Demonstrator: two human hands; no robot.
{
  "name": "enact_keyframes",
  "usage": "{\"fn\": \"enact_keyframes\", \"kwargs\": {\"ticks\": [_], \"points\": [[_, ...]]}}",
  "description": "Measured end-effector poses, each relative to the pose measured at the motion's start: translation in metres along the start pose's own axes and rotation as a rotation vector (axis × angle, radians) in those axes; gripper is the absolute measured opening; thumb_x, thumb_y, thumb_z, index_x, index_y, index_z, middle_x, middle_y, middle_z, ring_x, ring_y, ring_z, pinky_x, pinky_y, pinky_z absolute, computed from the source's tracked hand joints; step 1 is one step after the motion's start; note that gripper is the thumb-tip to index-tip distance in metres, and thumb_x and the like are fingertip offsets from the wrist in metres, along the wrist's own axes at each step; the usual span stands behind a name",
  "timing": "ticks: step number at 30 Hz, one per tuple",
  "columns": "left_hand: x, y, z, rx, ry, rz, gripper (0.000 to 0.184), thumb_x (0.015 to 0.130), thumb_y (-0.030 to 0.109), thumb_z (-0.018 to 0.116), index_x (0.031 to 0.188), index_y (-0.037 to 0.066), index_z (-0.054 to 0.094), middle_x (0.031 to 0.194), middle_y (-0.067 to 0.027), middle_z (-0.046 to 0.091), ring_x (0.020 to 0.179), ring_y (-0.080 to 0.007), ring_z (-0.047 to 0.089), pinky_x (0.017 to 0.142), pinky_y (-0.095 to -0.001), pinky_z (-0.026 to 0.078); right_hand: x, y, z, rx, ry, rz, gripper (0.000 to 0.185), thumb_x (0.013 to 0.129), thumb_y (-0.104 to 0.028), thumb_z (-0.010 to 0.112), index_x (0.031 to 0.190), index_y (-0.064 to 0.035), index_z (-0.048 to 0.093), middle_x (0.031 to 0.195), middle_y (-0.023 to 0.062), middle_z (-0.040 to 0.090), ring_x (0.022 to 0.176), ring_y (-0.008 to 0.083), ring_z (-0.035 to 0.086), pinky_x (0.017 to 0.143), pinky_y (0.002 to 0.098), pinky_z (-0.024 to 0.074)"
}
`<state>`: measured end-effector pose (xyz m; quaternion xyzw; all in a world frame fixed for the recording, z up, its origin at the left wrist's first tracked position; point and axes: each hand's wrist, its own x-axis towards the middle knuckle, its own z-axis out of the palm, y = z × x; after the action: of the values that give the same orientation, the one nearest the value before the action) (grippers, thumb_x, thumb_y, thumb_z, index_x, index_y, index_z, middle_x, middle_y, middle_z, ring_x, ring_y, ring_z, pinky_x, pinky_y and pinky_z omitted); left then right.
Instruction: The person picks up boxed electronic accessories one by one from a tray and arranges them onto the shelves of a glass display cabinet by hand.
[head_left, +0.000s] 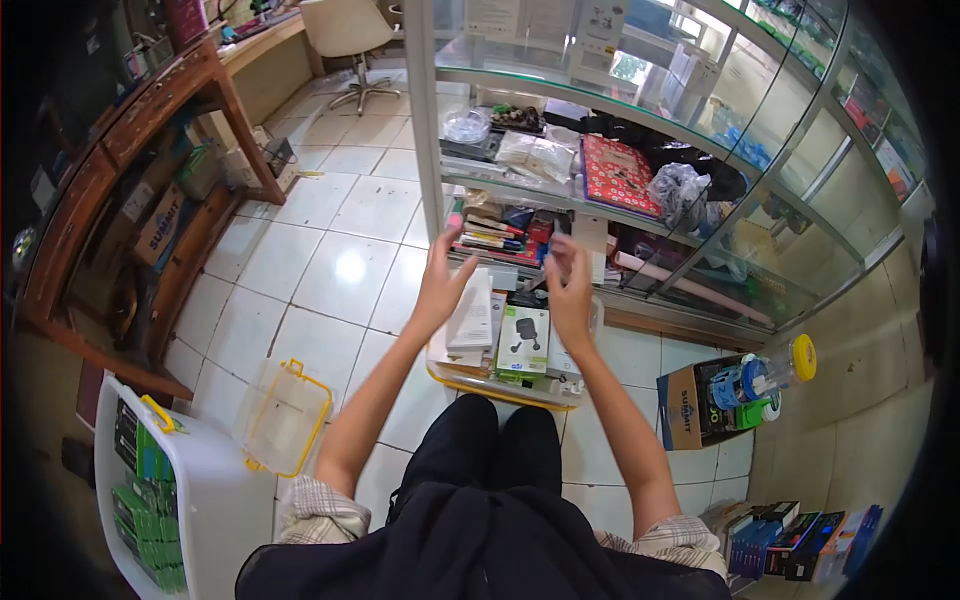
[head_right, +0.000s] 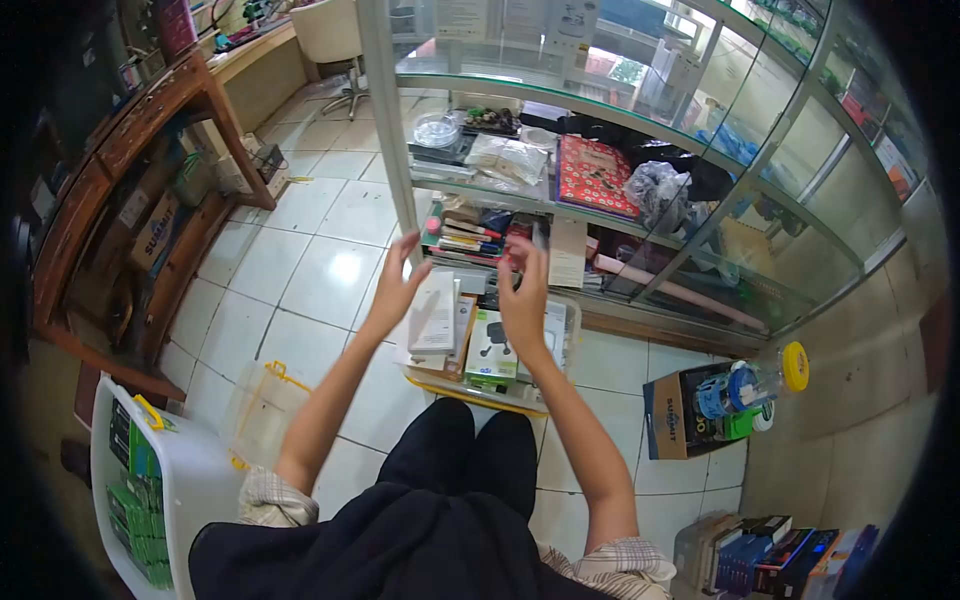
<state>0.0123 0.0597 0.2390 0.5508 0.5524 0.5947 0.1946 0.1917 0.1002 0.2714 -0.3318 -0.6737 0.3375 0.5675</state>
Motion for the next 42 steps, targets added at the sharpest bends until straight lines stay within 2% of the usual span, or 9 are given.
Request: {"fn": "enact_keyframes", "kwargs": {"ticks": [8,18,21,26,27,33,36,39,42], "points": [[-0.102,-0.022,-0.007,0.289,0.077,-0.211,0.050,0.077,0.013,0.054,0.120,0.002,0.033,0.112,-0.0203,0.048,0.105,-0.0291,0.045,0.088,-0.0359,0.035,-0.100,0.057,0.053,-0.073,-0.250,0.327,0.048,0.081,-0.023,0.051,0.118,0.0049,0.036,0.112,0.0252,0.043,0.107,0.0338,0.040,0.089,0.0371,0.0322],[-0.104,-0.006,0.010,0.256,0.150,-0.186,0.046,0.073,0.006,0.054,0.116,0.003,0.038,0.109,-0.0183,0.050,0.102,-0.0312,0.045,0.088,-0.0379,0.033,-0.109,0.031,0.053,-0.042,-0.234,0.421,0.048,0.077,-0.012,0.053,0.120,0.0027,0.036,0.110,0.0222,0.047,0.105,0.0320,0.044,0.087,0.0354,0.0355],[-0.102,0.004,0.013,0.212,0.173,-0.179,0.044,0.073,0.005,0.054,0.115,0.003,0.039,0.108,-0.0180,0.050,0.100,-0.0319,0.046,0.087,-0.0384,0.035,-0.111,0.033,0.054,-0.138,-0.157,0.254,0.051,0.077,-0.008,0.054,0.123,0.0003,0.034,0.115,0.0166,0.046,0.093,0.0222,0.054,0.076,0.0288,0.0440],[-0.093,0.021,0.017,0.136,0.195,-0.130,0.046,0.073,0.002,0.055,0.116,0.002,0.037,0.112,-0.0165,0.048,0.098,-0.0261,0.049,0.079,-0.0364,0.042,-0.094,-0.004,0.037,-0.138,-0.161,0.142,0.055,0.074,-0.004,0.055,0.124,-0.0011,0.034,0.120,0.0159,0.039,0.105,0.0256,0.046,0.085,0.0316,0.0380],[-0.089,0.026,0.017,0.064,0.180,-0.118,0.051,0.072,0.003,0.057,0.118,0.002,0.033,0.112,-0.0165,0.045,0.097,-0.0259,0.050,0.077,-0.0354,0.044,-0.090,-0.014,0.033,-0.137,-0.167,0.089,0.055,0.072,-0.003,0.055,0.123,0.0003,0.034,0.120,0.0172,0.038,0.110,0.0292,0.041,0.092,0.0345,0.0320],[-0.069,0.068,0.010,-0.179,0.050,-0.149,0.082,0.066,0.013,0.069,0.127,0.004,0.016,0.117,-0.0178,0.026,0.097,-0.0286,0.046,0.080,-0.0342,0.045,-0.057,-0.045,-0.017,-0.019,-0.258,0.056,0.059,0.067,-0.001,0.063,0.121,-0.0091,0.040,0.119,0.0096,0.043,0.103,0.0166,0.046,0.071,0.0267,0.0468],[-0.050,0.077,0.009,0.170,0.097,0.149,0.098,0.058,0.024,0.076,0.130,0.007,0.012,0.123,-0.0172,0.016,0.111,-0.0314,0.032,0.091,-0.0377,0.037,-0.036,-0.086,-0.043,-0.166,-0.307,0.035,0.058,0.066,-0.003,0.063,0.119,-0.0113,0.042,0.106,0.0092,0.053,0.090,0.0153,0.053,0.069,0.0267,0.0467],[-0.030,0.093,0.004,0.216,-0.033,0.207,0.098,0.056,0.027,0.076,0.130,0.009,0.014,0.126,-0.0211,0.015,0.117,-0.0363,0.023,0.095,-0.0408,0.029,-0.015,-0.110,-0.064,-0.281,-0.368,-0.003,0.059,0.066,-0.004,0.064,0.120,-0.0132,0.041,0.102,0.0106,0.055,0.088,0.0148,0.053,0.067,0.0268,0.0462],[-0.014,0.106,0.005,0.155,-0.168,0.311,0.088,0.060,0.024,0.073,0.129,0.009,0.019,0.118,-0.0172,0.034,0.112,-0.0308,0.035,0.092,-0.0384,0.032,0.006,-0.127,-0.078,-0.297,-0.408,-0.032,0.061,0.065,-0.005,0.065,0.120,-0.0125,0.039,0.094,0.0119,0.058,0.081,0.0157,0.055,0.067,0.0265,0.0452]]}}
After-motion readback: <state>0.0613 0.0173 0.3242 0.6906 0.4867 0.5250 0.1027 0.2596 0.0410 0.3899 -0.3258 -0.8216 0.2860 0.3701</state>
